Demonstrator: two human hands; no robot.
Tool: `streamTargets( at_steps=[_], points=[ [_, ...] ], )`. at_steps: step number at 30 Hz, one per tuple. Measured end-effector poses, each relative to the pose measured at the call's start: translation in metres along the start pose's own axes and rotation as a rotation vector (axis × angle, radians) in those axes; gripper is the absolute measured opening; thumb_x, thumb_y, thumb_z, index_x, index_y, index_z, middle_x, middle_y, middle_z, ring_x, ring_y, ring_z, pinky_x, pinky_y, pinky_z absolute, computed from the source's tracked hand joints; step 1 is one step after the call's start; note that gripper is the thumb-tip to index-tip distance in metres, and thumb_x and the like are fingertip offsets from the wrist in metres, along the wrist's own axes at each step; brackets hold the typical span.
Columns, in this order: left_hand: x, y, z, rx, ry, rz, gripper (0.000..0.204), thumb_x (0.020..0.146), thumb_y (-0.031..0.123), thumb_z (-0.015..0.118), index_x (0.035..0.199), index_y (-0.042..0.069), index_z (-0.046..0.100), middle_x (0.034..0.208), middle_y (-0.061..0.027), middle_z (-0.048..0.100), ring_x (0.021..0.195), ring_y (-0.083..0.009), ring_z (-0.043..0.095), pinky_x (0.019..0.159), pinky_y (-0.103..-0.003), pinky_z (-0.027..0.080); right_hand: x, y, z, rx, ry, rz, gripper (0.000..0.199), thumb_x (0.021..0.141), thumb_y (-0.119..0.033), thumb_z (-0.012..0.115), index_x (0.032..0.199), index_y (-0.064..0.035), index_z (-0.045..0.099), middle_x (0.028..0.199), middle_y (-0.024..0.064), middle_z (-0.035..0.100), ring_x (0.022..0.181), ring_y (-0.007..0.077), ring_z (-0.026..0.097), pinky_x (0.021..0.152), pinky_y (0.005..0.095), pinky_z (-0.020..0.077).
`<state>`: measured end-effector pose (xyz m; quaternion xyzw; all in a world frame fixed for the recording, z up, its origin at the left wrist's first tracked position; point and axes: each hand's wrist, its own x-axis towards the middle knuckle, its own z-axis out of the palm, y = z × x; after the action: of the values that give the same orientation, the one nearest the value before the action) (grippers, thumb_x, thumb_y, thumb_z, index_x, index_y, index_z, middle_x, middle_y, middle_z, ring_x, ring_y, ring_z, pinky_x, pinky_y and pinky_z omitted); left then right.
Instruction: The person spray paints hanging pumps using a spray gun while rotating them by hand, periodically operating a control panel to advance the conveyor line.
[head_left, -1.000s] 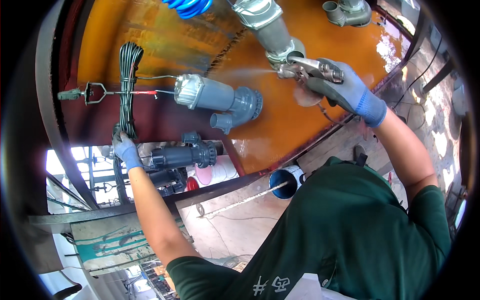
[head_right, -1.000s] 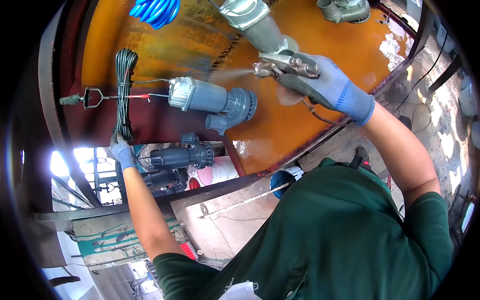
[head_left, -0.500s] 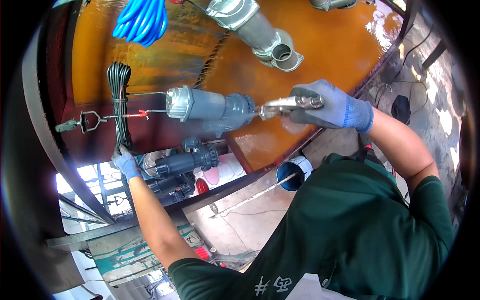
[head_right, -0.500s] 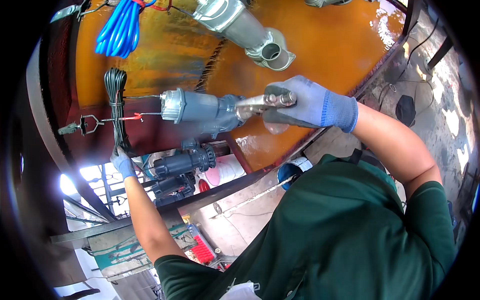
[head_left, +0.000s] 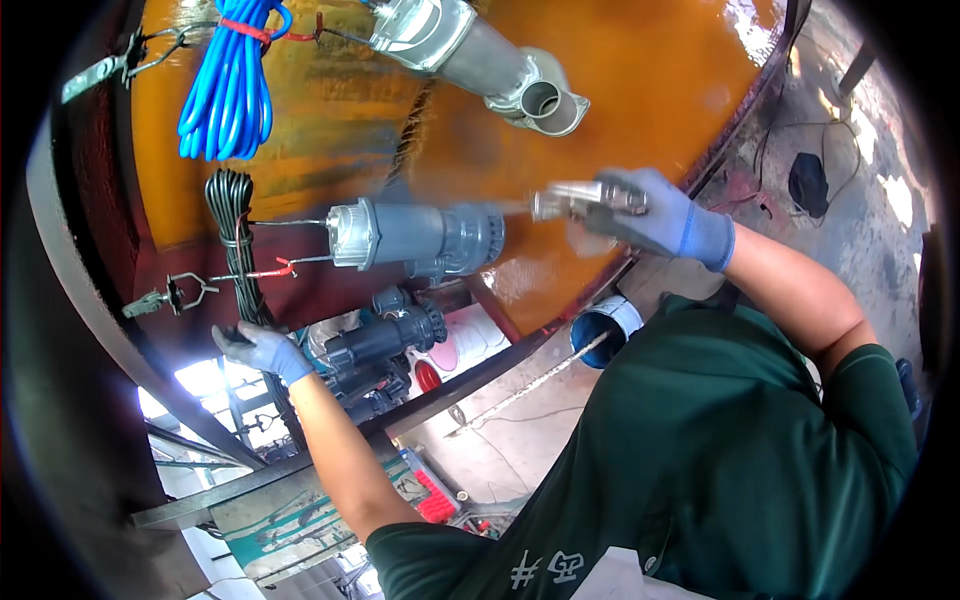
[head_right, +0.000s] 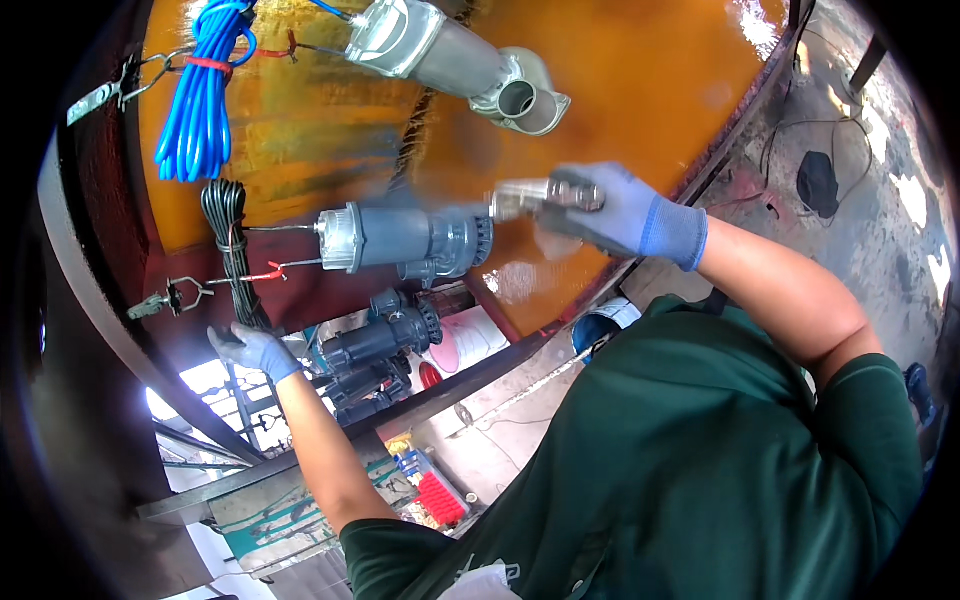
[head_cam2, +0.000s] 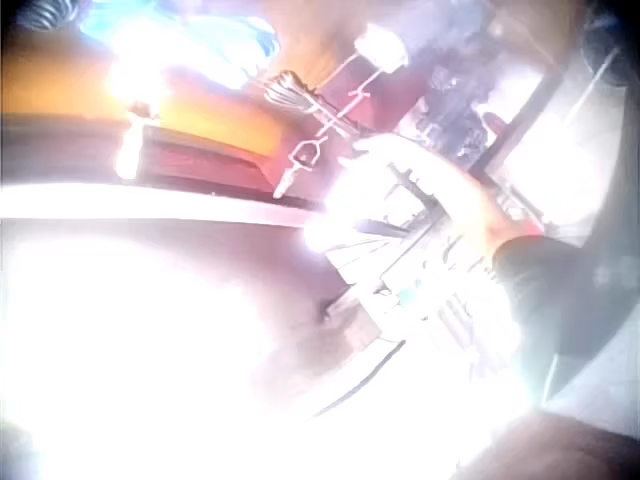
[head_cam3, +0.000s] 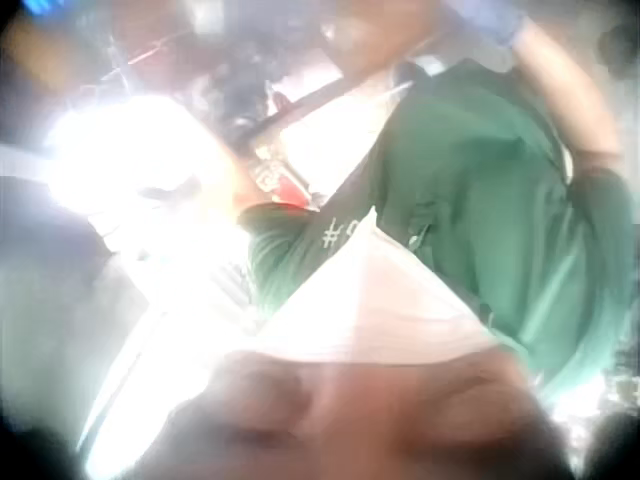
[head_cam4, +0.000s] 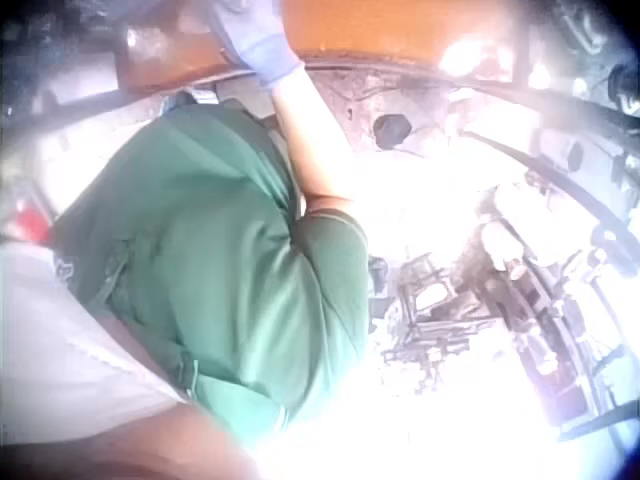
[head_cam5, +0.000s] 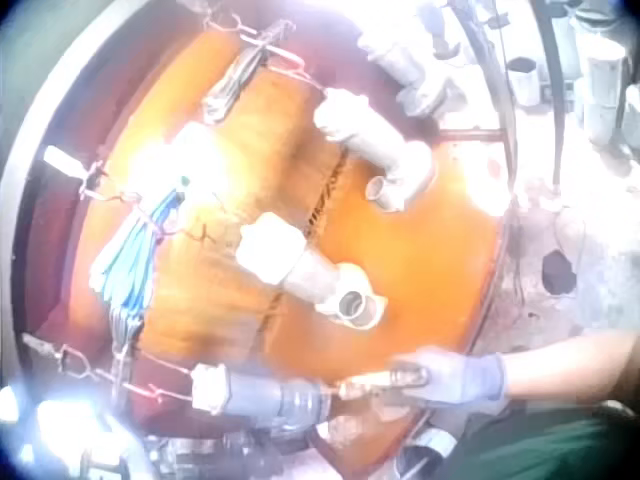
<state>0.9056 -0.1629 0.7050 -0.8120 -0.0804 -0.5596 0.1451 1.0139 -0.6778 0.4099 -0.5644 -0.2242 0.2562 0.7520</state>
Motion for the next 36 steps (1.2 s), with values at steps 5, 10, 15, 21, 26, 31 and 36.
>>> streamTargets(
  at_steps=[5,10,15,21,26,31,36],
  points=[
    [0.037,0.065,0.030,0.004,-0.188,0.522,0.040,0.102,0.020,0.065,0.136,0.000,0.064,0.142,-0.0195,0.062,0.125,-0.0374,0.058,0.107,-0.050,0.044,-0.007,0.008,-0.004,-0.275,-0.186,-0.106,0.032,0.093,-0.033,0.079,0.104,-0.0052,0.068,0.087,0.0194,0.071,0.080,0.0352,0.072,0.073,0.0403,0.0559],
    [0.093,0.073,0.102,0.162,-0.333,0.541,0.051,0.101,0.038,0.064,0.145,0.012,0.064,0.151,-0.0262,0.054,0.137,-0.0451,0.051,0.114,-0.055,0.041,-0.008,0.018,-0.003,-0.191,-0.078,0.054,0.032,0.094,-0.033,0.078,0.104,-0.0041,0.068,0.088,0.0195,0.072,0.082,0.0359,0.072,0.075,0.0411,0.0563],
    [0.137,0.012,0.156,0.070,-0.585,0.205,0.063,0.106,0.047,0.055,0.153,0.005,0.053,0.152,-0.0293,0.054,0.138,-0.0451,0.053,0.117,-0.051,0.040,-0.004,0.036,-0.002,-0.074,0.021,-0.007,0.032,0.097,-0.032,0.077,0.102,-0.0022,0.068,0.087,0.0170,0.072,0.077,0.0238,0.072,0.074,0.0383,0.0559],
    [0.113,0.056,0.182,-0.639,-0.696,-0.454,0.061,0.110,0.040,0.055,0.159,0.005,0.043,0.147,-0.0183,0.060,0.120,-0.0308,0.067,0.093,-0.040,0.057,-0.005,0.036,-0.030,-0.306,-0.097,-0.056,0.030,0.097,-0.030,0.076,0.104,-0.0026,0.069,0.086,0.0179,0.071,0.077,0.0257,0.070,0.072,0.0389,0.0553],
    [0.127,0.024,0.157,-0.044,-0.632,0.066,0.051,0.106,0.032,0.057,0.147,0.002,0.057,0.136,-0.0289,0.061,0.127,-0.0439,0.056,0.111,-0.052,0.042,0.005,0.032,-0.028,-0.055,0.000,-0.071,0.032,0.096,-0.032,0.078,0.103,-0.0025,0.068,0.083,0.0181,0.068,0.074,0.0277,0.069,0.070,0.0395,0.0544],
    [0.118,0.046,0.136,-0.007,-0.563,0.148,0.053,0.105,0.036,0.061,0.143,-0.002,0.060,0.135,-0.0291,0.062,0.125,-0.0418,0.057,0.109,-0.051,0.044,0.003,0.017,-0.031,-0.189,-0.198,-0.100,0.033,0.093,-0.032,0.080,0.099,-0.0027,0.066,0.080,0.0174,0.066,0.072,0.0310,0.064,0.071,0.0397,0.0530],
    [0.109,0.068,0.118,0.014,-0.494,0.128,0.058,0.105,0.040,0.063,0.144,-0.003,0.059,0.140,-0.0287,0.058,0.126,-0.0396,0.059,0.110,-0.048,0.045,0.005,0.018,-0.026,-0.027,0.042,-0.036,0.031,0.094,-0.031,0.079,0.099,-0.0033,0.066,0.084,0.0184,0.068,0.075,0.0359,0.066,0.072,0.0412,0.0530]
  ],
)
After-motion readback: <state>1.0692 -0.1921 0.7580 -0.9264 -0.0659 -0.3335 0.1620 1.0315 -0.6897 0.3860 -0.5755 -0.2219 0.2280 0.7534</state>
